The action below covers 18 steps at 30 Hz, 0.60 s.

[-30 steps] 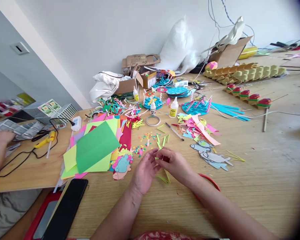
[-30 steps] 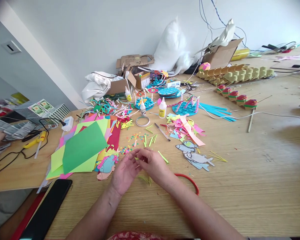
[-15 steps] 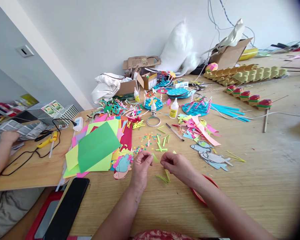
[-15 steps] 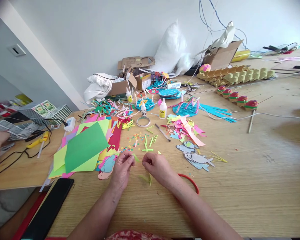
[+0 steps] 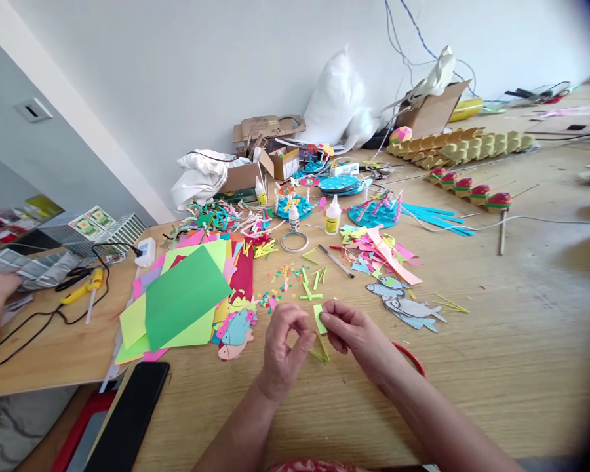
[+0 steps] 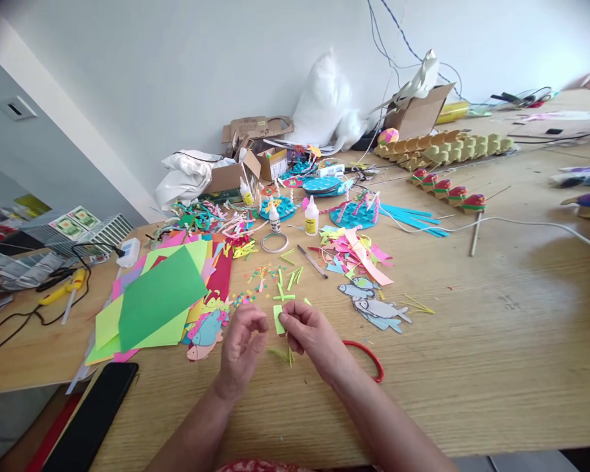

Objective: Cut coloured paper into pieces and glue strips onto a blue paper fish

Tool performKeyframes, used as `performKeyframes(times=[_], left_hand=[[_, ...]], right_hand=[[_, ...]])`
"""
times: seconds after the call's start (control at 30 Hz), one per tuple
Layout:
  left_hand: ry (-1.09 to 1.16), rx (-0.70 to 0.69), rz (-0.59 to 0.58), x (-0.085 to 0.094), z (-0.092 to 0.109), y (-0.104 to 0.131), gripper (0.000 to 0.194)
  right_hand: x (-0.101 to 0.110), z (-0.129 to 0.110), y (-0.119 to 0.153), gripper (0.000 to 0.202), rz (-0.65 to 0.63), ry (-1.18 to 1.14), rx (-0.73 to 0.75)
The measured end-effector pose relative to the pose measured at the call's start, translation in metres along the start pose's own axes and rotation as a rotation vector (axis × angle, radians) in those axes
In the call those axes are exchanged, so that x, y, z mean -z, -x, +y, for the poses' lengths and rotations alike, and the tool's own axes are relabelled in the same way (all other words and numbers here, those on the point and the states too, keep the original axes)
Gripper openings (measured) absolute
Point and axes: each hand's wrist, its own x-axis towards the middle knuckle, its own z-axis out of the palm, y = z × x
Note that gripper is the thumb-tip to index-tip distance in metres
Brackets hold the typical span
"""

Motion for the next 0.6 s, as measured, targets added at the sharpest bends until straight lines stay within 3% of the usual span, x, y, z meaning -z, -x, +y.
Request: performKeyframes(times=[0.07, 0.13, 0.2, 0.33, 0.47, 0.6], left_hand=[[0.092, 0.113, -0.01, -0.001, -0.003, -0.001, 0.016], [0.103, 0.212, -0.094, -0.002, -0.006, -0.002, 0.016], [0.065, 0.253, -0.149, -0.003, -0.008, -0.004, 0.017], [0.062, 0.278, -0.108, -0.003, -0.011, -0.005, 0.019], [0.155, 0.287, 0.007, 0.0, -0.01, -0.007, 0.019], [0.289, 0.327, 0.118, 0.002, -0.007, -0.011, 0.016]], right_hand=[[0.0, 0.002, 0.0, 0.025, 0.023, 0.113, 0.057], [-0.001, 0.007, -0.002, 0.022, 0.036, 0.234, 0.127], [-0.003, 0.01, -0.004, 0.019, 0.073, 0.376, 0.197], [0.0, 0.005, 0.004, 0.013, 0.12, 0.652, 0.266], [0.031, -0.004, 0.032, 0.013, 0.123, 1.136, 0.207], [0.07, 0.007, 0.057, 0.012, 0.039, 1.476, -0.016]])
